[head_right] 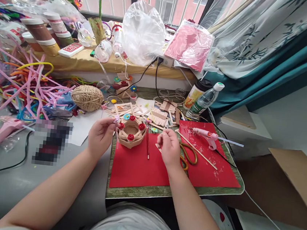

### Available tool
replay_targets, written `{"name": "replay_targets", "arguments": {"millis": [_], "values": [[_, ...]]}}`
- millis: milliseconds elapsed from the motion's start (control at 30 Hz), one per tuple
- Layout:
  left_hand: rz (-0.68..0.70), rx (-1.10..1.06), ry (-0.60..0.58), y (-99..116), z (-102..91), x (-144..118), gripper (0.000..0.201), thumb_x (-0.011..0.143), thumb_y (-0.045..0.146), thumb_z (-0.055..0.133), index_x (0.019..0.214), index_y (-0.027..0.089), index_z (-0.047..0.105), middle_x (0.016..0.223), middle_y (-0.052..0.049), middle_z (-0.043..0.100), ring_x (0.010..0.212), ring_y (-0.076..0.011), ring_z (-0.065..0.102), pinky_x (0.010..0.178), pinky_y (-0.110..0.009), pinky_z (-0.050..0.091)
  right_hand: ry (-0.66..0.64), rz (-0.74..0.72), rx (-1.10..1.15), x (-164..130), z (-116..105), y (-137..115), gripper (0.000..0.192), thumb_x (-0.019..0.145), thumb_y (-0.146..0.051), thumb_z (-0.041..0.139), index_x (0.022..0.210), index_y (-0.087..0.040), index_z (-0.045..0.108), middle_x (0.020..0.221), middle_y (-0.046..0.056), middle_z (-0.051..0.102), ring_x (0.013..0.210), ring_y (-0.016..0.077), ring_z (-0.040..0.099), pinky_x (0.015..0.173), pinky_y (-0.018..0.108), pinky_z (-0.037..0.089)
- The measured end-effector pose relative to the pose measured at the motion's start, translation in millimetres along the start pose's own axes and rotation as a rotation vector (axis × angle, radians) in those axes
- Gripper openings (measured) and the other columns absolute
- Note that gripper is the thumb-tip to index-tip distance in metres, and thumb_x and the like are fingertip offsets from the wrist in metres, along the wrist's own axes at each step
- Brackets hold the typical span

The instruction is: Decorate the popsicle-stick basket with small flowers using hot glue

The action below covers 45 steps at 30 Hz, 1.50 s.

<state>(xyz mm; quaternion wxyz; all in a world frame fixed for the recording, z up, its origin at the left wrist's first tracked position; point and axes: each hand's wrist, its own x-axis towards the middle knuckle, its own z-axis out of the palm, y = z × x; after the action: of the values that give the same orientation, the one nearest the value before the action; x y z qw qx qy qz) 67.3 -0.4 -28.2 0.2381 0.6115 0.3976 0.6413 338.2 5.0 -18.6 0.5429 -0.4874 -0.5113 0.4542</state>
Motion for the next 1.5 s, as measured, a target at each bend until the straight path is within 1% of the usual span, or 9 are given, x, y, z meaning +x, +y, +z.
{"name": "replay_targets", "arguments": {"millis": [100,200,367,433,500,700,833,1267,1500], "values": [[-0.017,-0.069,0.047,2.3,1.2,-1.6,0.019,0.104,0.027,0.064,0.122,0.023,0.065,0.099,-0.006,0.077,0.078,-0.0133,0.07,0.074,-0.028,0.059,0.127,0.07,0.168,-3.7,-9.8,12.2,0.028,0.102,-0.046,0.053,0.083,-0.026,0.049,0.062,-0.006,0.054,0.048,0.0118,0.047,0.047,0.023,0.042],[0.06,0.001,-0.004,7.2,2.4,-3.9,0.016,0.103,0.025,0.064,0.118,0.023,0.064,0.098,-0.007,0.078,0.081,-0.0162,0.074,0.075,-0.031,0.059,0.18,-0.045,0.045,-14.1,-7.7,14.8,0.024,0.093,-0.041,0.071,0.11,-0.026,0.062,0.107,0.005,0.072,0.092,0.0184,0.07,0.078,0.031,0.06],[0.444,0.194,-0.457,29.6,15.1,-11.4,0.018,0.099,0.014,0.062,0.113,0.024,0.064,0.094,-0.007,0.081,0.08,-0.0182,0.076,0.074,-0.032,0.057,-0.334,-0.015,-0.117,-55.1,4.5,3.1,0.055,0.094,-0.04,0.077,0.144,-0.03,0.056,0.14,0.011,0.068,0.125,0.0256,0.067,0.106,0.042,0.055],[0.594,0.207,-0.532,39.4,21.2,-15.0,0.022,0.098,0.016,0.063,0.118,0.023,0.063,0.094,-0.007,0.081,0.078,-0.0186,0.075,0.071,-0.032,0.056,-0.496,-0.067,-0.244,-69.2,2.9,-1.7,0.028,0.103,-0.042,0.066,0.126,-0.027,0.067,0.118,0.009,0.076,0.107,0.0245,0.072,0.094,0.038,0.058],[0.702,0.227,-0.582,46.6,24.2,-17.2,0.025,0.096,0.017,0.065,0.121,0.022,0.063,0.089,-0.005,0.08,0.075,-0.0188,0.074,0.067,-0.032,0.056,-0.604,-0.158,-0.365,-77.3,-3.1,-5.9,0.028,0.11,-0.041,0.05,0.101,-0.024,0.071,0.09,0.006,0.073,0.083,0.0218,0.069,0.077,0.034,0.055],[0.622,0.37,-0.663,52.7,22.6,-14.5,0.014,0.098,0.027,0.069,0.112,0.029,0.072,0.11,-0.007,0.079,0.09,-0.0196,0.076,0.081,-0.034,0.063,-0.841,-0.224,-0.584,-77.6,-28.0,-13.6,0.029,0.112,-0.032,0.042,0.106,-0.025,0.069,0.088,0.007,0.072,0.081,0.0229,0.068,0.076,0.035,0.053],[0.513,0.217,-0.798,47.6,28.2,-15.4,0.02,0.102,0.022,0.063,0.12,0.025,0.069,0.114,-0.011,0.079,0.101,-0.0205,0.077,0.091,-0.034,0.064,-0.797,-0.209,-0.635,-69.9,-43.8,-13.5,0.03,0.111,-0.032,0.043,0.121,-0.025,0.071,0.099,0.009,0.078,0.091,0.0244,0.073,0.083,0.037,0.057],[0.179,0.118,-0.762,31.1,33.0,-17.2,0.025,0.097,0.023,0.072,0.121,0.024,0.064,0.111,-0.009,0.078,0.102,-0.0196,0.076,0.09,-0.032,0.063,-0.613,-0.165,-0.595,-63.8,-56.2,-24.4,0.031,0.11,-0.037,0.049,0.124,-0.026,0.074,0.116,0.009,0.081,0.106,0.0245,0.075,0.094,0.037,0.058],[0.284,0.129,-0.613,32.5,30.6,-13.8,0.032,0.095,0.019,0.075,0.125,0.024,0.065,0.112,-0.009,0.08,0.106,-0.0206,0.077,0.092,-0.035,0.064,-0.158,-0.216,-0.855,-55.7,-102.4,-18.2,0.037,0.11,-0.043,0.04,0.125,-0.024,0.069,0.127,0.014,0.072,0.125,0.0338,0.064,0.11,0.052,0.048]]}}
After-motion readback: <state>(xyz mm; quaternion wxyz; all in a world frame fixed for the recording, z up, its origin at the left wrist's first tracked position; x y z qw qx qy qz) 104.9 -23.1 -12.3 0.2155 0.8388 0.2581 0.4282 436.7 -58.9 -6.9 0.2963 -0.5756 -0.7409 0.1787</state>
